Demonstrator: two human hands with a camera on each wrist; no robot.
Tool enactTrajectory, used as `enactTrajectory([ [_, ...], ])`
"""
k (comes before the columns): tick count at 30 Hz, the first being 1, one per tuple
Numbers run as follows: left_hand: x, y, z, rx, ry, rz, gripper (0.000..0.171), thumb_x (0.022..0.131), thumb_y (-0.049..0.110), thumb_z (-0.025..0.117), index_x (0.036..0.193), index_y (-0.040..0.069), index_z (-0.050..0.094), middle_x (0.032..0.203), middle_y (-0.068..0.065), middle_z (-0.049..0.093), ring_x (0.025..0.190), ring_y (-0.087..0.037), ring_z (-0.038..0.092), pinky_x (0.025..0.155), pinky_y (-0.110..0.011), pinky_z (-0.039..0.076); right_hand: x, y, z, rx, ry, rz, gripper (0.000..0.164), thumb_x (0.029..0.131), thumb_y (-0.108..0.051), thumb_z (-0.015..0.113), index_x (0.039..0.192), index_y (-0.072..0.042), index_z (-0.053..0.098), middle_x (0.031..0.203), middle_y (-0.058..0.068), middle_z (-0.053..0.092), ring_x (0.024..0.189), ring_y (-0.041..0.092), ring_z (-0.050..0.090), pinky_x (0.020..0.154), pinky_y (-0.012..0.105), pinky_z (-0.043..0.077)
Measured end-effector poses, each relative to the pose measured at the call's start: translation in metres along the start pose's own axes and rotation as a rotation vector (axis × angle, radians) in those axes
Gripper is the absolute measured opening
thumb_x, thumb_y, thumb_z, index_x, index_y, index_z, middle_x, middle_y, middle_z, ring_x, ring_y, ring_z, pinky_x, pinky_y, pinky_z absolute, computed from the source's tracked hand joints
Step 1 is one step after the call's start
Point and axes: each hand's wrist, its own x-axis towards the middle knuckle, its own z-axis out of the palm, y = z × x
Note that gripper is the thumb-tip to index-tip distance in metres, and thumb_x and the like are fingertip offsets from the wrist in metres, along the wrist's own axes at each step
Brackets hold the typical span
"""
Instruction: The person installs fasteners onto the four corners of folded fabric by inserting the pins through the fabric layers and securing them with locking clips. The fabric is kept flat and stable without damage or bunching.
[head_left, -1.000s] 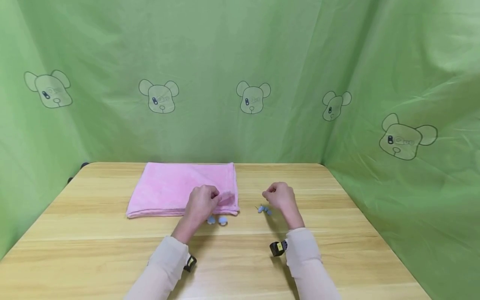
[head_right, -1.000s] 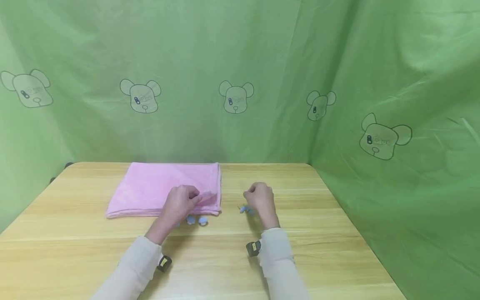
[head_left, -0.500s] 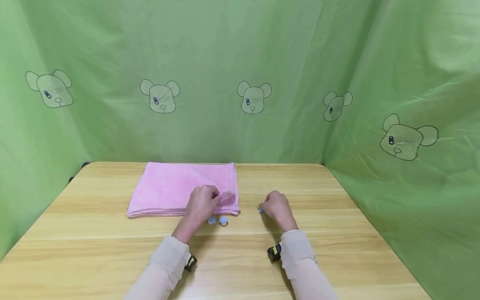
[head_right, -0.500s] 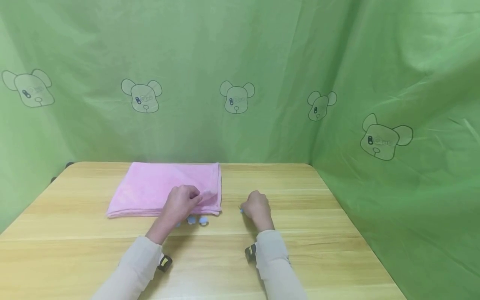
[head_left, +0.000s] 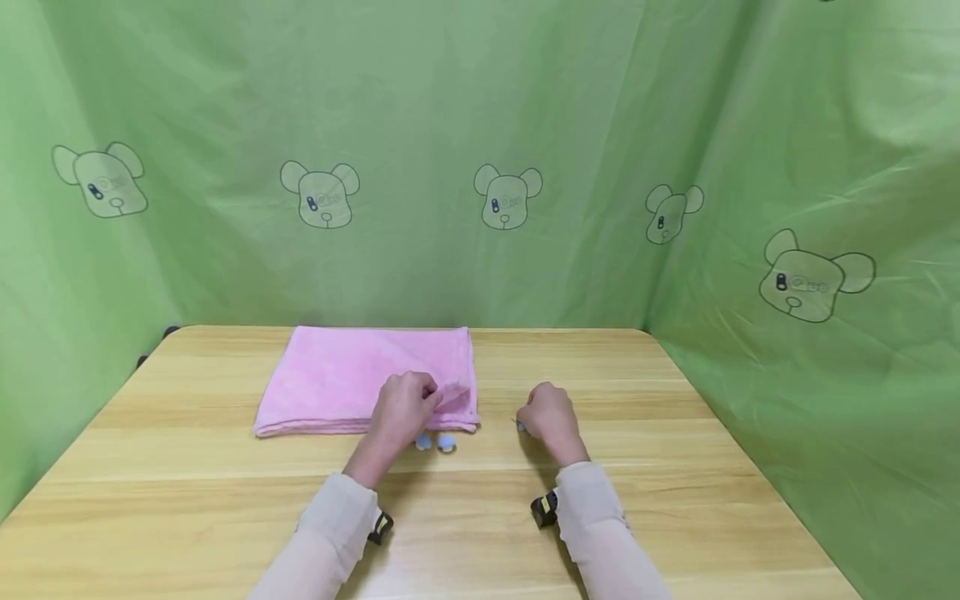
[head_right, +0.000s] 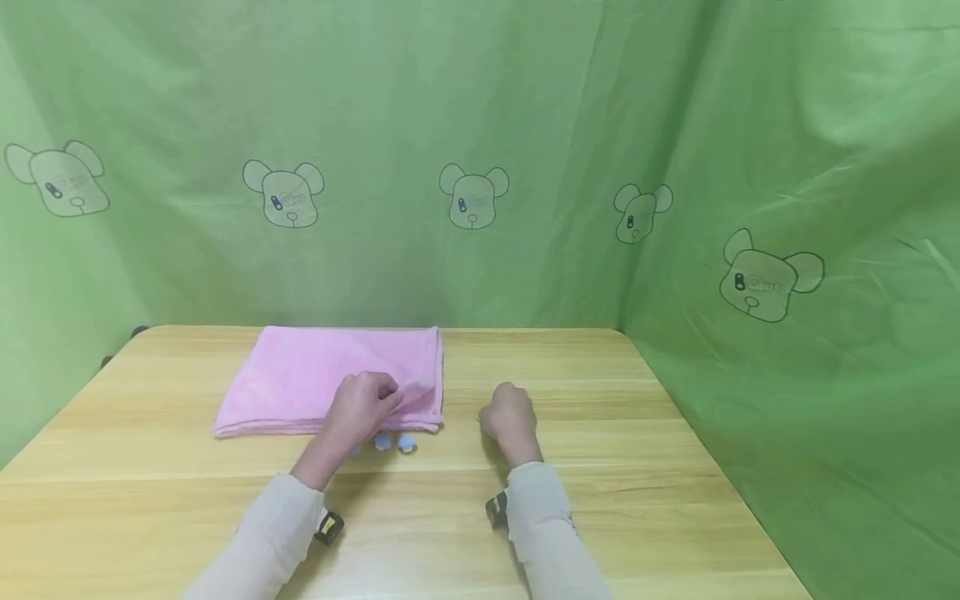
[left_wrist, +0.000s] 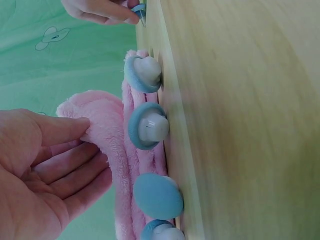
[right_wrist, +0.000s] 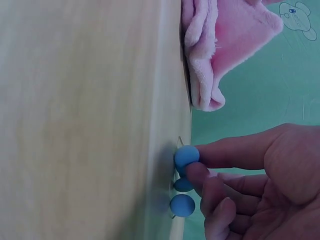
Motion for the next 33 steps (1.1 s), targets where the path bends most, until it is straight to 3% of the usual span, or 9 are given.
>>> enactTrajectory([
  [7, 0.001, -0.001, 0.0, 0.0, -0.001, 0.001, 0.007, 0.083, 0.011, 0.076, 0.079, 0.007, 0.073, 0.07, -0.001, 0.069, 0.059, -0.012, 0.06, 0.061, -0.032, 0.055, -0.001, -0.003, 0.001, -0.003, -0.005, -0.02, 0.039, 0.07, 0.004, 0.059, 0.048, -0.015, 0.034, 0.043, -0.006, 0.024, 0.039, 0.008, 0.022, 0.036, 0.018, 0.02],
  [16, 0.0, -0.001, -0.002, -0.001, 0.0, 0.002, 0.009, 0.084, 0.012, 0.076, 0.076, 0.008, 0.073, 0.068, -0.001, 0.068, 0.057, -0.011, 0.058, 0.059, -0.031, 0.055, -0.005, -0.009, -0.003, -0.02, -0.049, -0.043, 0.021, 0.075, 0.0, 0.069, 0.06, -0.008, 0.056, 0.053, 0.003, 0.054, 0.048, 0.017, 0.047, 0.044, 0.025, 0.037],
  [23, 0.0, -0.001, -0.002, -0.003, -0.007, -0.007, 0.009, 0.084, 0.012, 0.076, 0.077, 0.008, 0.073, 0.067, 0.0, 0.067, 0.056, -0.01, 0.057, 0.058, -0.031, 0.054, -0.006, -0.011, -0.001, -0.018, -0.013, -0.068, 0.015, 0.078, 0.0, 0.066, 0.066, -0.006, 0.06, 0.057, 0.004, 0.057, 0.051, 0.018, 0.053, 0.044, 0.026, 0.041],
  [33, 0.0, -0.003, -0.001, -0.048, 0.013, -0.022, 0.008, 0.082, 0.01, 0.076, 0.075, 0.008, 0.072, 0.067, 0.0, 0.068, 0.056, -0.01, 0.057, 0.059, -0.031, 0.055, -0.002, -0.017, -0.002, 0.113, 0.05, -0.089, 0.005, 0.081, -0.011, 0.067, 0.08, -0.007, 0.064, 0.068, 0.004, 0.06, 0.057, 0.018, 0.052, 0.055, 0.032, 0.044],
])
